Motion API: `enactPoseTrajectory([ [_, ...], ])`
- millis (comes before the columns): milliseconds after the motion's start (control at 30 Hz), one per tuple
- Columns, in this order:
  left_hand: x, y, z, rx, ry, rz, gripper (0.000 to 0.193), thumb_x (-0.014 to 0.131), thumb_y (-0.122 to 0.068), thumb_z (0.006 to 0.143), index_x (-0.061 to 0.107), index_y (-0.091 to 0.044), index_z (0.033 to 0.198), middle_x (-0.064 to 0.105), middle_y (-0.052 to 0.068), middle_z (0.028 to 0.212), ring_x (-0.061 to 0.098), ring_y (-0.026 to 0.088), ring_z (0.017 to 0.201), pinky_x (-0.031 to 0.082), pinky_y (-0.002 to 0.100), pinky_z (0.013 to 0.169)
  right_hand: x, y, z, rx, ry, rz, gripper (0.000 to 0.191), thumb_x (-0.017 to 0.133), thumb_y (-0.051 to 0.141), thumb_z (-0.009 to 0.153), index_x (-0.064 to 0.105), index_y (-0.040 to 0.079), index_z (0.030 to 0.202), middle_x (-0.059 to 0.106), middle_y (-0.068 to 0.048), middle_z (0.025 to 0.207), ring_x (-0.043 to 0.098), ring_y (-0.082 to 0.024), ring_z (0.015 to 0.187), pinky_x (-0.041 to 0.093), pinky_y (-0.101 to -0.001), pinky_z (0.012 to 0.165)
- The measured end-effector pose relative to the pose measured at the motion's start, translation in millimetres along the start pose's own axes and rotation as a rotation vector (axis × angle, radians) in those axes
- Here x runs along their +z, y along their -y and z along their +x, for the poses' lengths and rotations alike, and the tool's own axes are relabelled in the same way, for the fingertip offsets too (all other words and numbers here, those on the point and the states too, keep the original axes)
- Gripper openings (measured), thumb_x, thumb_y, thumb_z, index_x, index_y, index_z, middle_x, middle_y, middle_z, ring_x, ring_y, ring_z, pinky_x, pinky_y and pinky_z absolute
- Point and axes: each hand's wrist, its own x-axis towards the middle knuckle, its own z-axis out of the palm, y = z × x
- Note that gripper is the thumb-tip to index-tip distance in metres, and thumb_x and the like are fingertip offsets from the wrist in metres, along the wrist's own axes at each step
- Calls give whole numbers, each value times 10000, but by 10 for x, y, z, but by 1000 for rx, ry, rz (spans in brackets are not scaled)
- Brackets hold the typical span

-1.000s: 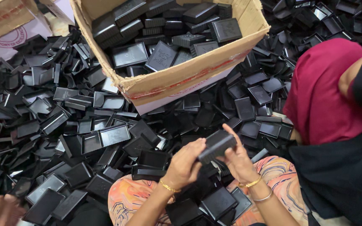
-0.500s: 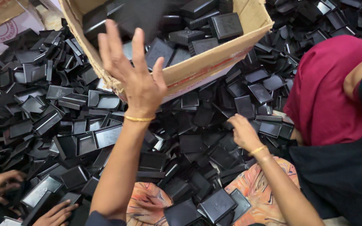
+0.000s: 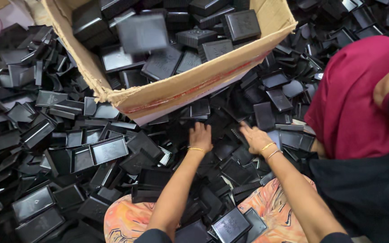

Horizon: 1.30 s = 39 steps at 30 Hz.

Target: The person sits on the floor and repeatedly picks up small black plastic parts from a large pile, briefly inspects them, and places them into a cardboard box. The person handles the parts one at a time, turning them over in the hands before depositing them.

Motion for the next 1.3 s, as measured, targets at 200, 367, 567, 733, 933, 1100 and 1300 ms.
enactPoseTrajectory([
  [200,-164,294,-4,98,124,54,888,854,-210,642,463,-222,1439,440,87,1521,355,352,1385,308,603,1099,20,7,-20,-41,26,24,1148,886,144,591,273,208,1560,320,-137,1571,594,-374,1166,558,-457,946],
  [367,-138,381,74,149,134,134,915,849,-204,609,459,-212,1437,481,28,1512,375,303,1383,282,638,1093,112,25,-320,-71,-202,554,1028,920,382,663,368,236,1517,392,-157,1454,444,-383,1307,499,-492,1002],
  [567,-208,292,42,251,182,14,991,887,-431,622,442,-114,1449,581,125,1328,371,300,1371,206,623,1128,337,209,-990,-138,-183,2326,678,756,344,780,455,209,1372,447,-166,1408,455,-381,1321,469,-652,1047],
  [733,-298,271,-417,165,-244,-589,988,922,-500,614,487,-89,1401,569,202,1287,512,345,1202,403,491,1040,-32,443,-1177,-263,-517,2677,446,653,256,916,481,127,1306,476,-226,1434,469,-448,1348,471,-625,1018],
  [933,-218,333,-1154,71,-492,-1148,859,857,-326,775,408,-81,1464,577,131,1212,600,259,1109,495,377,992,-1228,769,-990,-497,-1666,1587,604,640,150,951,319,271,1448,328,-142,1521,445,-309,1305,454,-515,1082],
  [1100,-171,313,-1444,95,-597,-1397,715,746,-217,912,370,-73,1502,533,101,1358,542,230,1238,437,372,1069,-2271,819,-331,-233,-1305,322,1015,810,309,969,101,-94,1572,104,-264,1648,200,-513,1500,204,-531,1245],
  [1300,-170,513,-1707,-49,-579,-1642,650,660,-243,934,368,-91,1493,536,75,1254,586,157,1013,541,315,856,-1252,652,-87,-173,-1044,546,242,649,37,946,623,21,1186,674,-170,1137,647,-361,1067,535,-439,932],
])
